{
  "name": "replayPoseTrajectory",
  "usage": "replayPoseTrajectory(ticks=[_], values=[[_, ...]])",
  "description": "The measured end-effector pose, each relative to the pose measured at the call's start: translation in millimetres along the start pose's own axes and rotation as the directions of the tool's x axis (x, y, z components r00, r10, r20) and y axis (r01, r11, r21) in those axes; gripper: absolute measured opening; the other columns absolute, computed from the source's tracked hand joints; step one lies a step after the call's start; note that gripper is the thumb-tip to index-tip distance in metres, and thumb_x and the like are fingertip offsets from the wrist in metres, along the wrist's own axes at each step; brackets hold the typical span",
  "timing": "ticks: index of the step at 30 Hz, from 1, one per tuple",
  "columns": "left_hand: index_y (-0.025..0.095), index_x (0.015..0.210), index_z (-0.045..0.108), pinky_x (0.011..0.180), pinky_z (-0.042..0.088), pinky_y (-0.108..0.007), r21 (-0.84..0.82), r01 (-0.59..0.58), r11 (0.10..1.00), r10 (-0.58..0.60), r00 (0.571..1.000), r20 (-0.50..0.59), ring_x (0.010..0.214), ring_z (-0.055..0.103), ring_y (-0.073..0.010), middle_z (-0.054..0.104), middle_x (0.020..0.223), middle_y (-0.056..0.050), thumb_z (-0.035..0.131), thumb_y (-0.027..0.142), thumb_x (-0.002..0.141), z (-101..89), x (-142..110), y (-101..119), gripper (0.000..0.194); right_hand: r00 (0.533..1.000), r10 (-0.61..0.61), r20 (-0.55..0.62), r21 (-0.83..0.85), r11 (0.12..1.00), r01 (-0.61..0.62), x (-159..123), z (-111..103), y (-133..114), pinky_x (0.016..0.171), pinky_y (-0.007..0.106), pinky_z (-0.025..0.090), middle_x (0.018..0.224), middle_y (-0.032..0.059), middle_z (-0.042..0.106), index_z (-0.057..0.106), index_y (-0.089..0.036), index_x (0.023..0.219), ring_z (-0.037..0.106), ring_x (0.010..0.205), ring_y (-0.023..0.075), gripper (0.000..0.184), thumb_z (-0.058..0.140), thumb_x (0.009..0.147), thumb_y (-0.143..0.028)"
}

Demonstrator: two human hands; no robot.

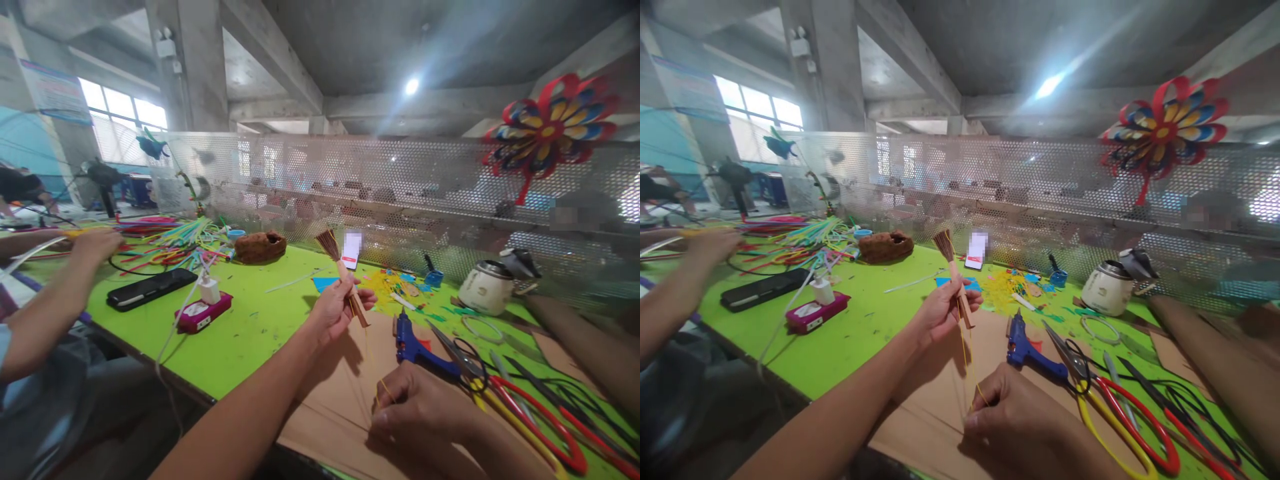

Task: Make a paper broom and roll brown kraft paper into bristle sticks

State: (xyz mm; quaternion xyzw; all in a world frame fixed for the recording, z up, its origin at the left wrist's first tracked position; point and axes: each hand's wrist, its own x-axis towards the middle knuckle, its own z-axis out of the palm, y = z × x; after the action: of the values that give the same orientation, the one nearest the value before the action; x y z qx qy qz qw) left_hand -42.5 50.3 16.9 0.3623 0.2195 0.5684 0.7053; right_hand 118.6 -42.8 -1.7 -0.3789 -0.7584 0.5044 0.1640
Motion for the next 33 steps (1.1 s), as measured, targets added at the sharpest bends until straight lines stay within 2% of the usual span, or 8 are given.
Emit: replayPoseTrajectory(ticks=[5, 9, 13, 17, 23, 27, 30, 33], values=[[0.013, 0.095, 0.049, 0.046, 0.045, -0.019, 0.028, -0.009, 1.0, 0.009, 1.0, 0.007, 0.047, 0.058, -0.0114, 0.059, 0.057, -0.002, 0.044, 0.026, 0.093, -2.6, -0.4, -1.0, 0.014, 0.997, 0.062, -0.048, -0.214, 0.974, -0.071, -5.6, 4.8, 0.6, 0.045, 0.02, 0.03, 0.051, -0.001, 0.055, 0.073, -0.014, 0.062, 0.046, 0.048, 0.0095, 0.017, 0.062, 0.071, -0.022], [0.012, 0.099, 0.048, 0.049, 0.046, -0.021, 0.058, 0.0, 0.998, -0.002, 0.999, 0.037, 0.05, 0.061, -0.0147, 0.058, 0.053, -0.001, 0.04, 0.027, 0.094, 0.4, -2.6, -2.9, 0.018, 0.987, -0.019, -0.162, -0.369, 0.929, -0.042, -9.6, -9.2, -9.2, 0.062, 0.024, 0.042, 0.075, 0.0041, 0.067, 0.074, -0.018, 0.072, 0.059, 0.07, 0.017, 0.012, 0.066, 0.07, -0.026], [0.012, 0.098, 0.048, 0.071, 0.052, -0.035, 0.073, 0.044, 0.996, -0.051, 0.994, 0.096, 0.069, 0.068, -0.0221, 0.068, 0.067, -0.011, 0.034, 0.026, 0.095, 6.0, -8.5, -6.2, 0.019, 0.825, -0.195, -0.53, -0.372, 0.928, -0.02, -6.3, -30.6, -1.5, 0.067, 0.03, 0.043, 0.072, 0.0059, 0.065, 0.069, -0.018, 0.068, 0.058, 0.071, 0.0199, 0.033, 0.054, 0.082, -0.043], [0.012, 0.096, 0.051, 0.085, 0.048, -0.039, 0.145, 0.056, 0.988, -0.082, 0.98, 0.181, 0.079, 0.068, -0.0213, 0.07, 0.091, -0.017, 0.041, 0.029, 0.094, 7.7, -14.3, -9.3, 0.02, 0.739, -0.135, -0.66, -0.162, 0.986, 0.036, 1.3, -31.4, 11.6, 0.056, 0.027, 0.041, 0.062, 0.0025, 0.06, 0.067, -0.016, 0.07, 0.054, 0.059, 0.0165, 0.042, 0.051, 0.083, -0.053], [0.01, 0.097, 0.057, 0.08, 0.048, -0.039, 0.114, 0.114, 0.987, -0.144, 0.941, 0.308, 0.083, 0.066, -0.0233, 0.068, 0.098, -0.019, 0.041, 0.03, 0.093, 10.8, -19.7, -13.8, 0.026, 0.756, -0.196, -0.624, -0.06, 0.977, 0.203, 10.2, -14.3, -1.6, 0.074, 0.031, 0.048, 0.094, 0.0074, 0.069, 0.069, -0.018, 0.093, 0.061, 0.087, 0.0217, 0.031, 0.057, 0.082, -0.044], [0.009, 0.099, 0.062, 0.083, 0.047, -0.037, 0.192, 0.085, 0.978, -0.153, 0.913, 0.377, 0.088, 0.064, -0.0223, 0.065, 0.106, -0.018, 0.047, 0.032, 0.091, 14.4, -22.4, -12.1, 0.028, 0.765, -0.179, -0.619, -0.007, 0.975, 0.223, 12.5, -14.3, -1.5, 0.068, 0.03, 0.046, 0.098, 0.0077, 0.067, 0.066, -0.018, 0.101, 0.059, 0.077, 0.018, 0.03, 0.058, 0.081, -0.038], [0.008, 0.101, 0.065, 0.083, 0.046, -0.034, 0.25, 0.072, 0.965, -0.169, 0.905, 0.39, 0.088, 0.063, -0.0203, 0.064, 0.108, -0.017, 0.049, 0.033, 0.09, 15.2, -23.2, -10.2, 0.031, 0.809, -0.195, -0.555, 0.044, 0.964, 0.263, 13.8, -14.1, 1.6, 0.066, 0.029, 0.044, 0.092, 0.0064, 0.065, 0.067, -0.017, 0.085, 0.056, 0.074, 0.0164, 0.02, 0.061, 0.076, -0.034], [0.009, 0.095, 0.064, 0.081, 0.046, -0.035, 0.231, 0.071, 0.97, -0.155, 0.916, 0.371, 0.087, 0.063, -0.0209, 0.065, 0.106, -0.017, 0.051, 0.034, 0.089, 15.1, -23.6, -10.3, 0.029, 0.797, -0.186, -0.575, 0.02, 0.97, 0.241, 14.3, -11.4, 2.7, 0.061, 0.027, 0.04, 0.07, 0.0019, 0.059, 0.063, -0.016, 0.068, 0.051, 0.065, 0.0143, 0.019, 0.058, 0.077, -0.032]])
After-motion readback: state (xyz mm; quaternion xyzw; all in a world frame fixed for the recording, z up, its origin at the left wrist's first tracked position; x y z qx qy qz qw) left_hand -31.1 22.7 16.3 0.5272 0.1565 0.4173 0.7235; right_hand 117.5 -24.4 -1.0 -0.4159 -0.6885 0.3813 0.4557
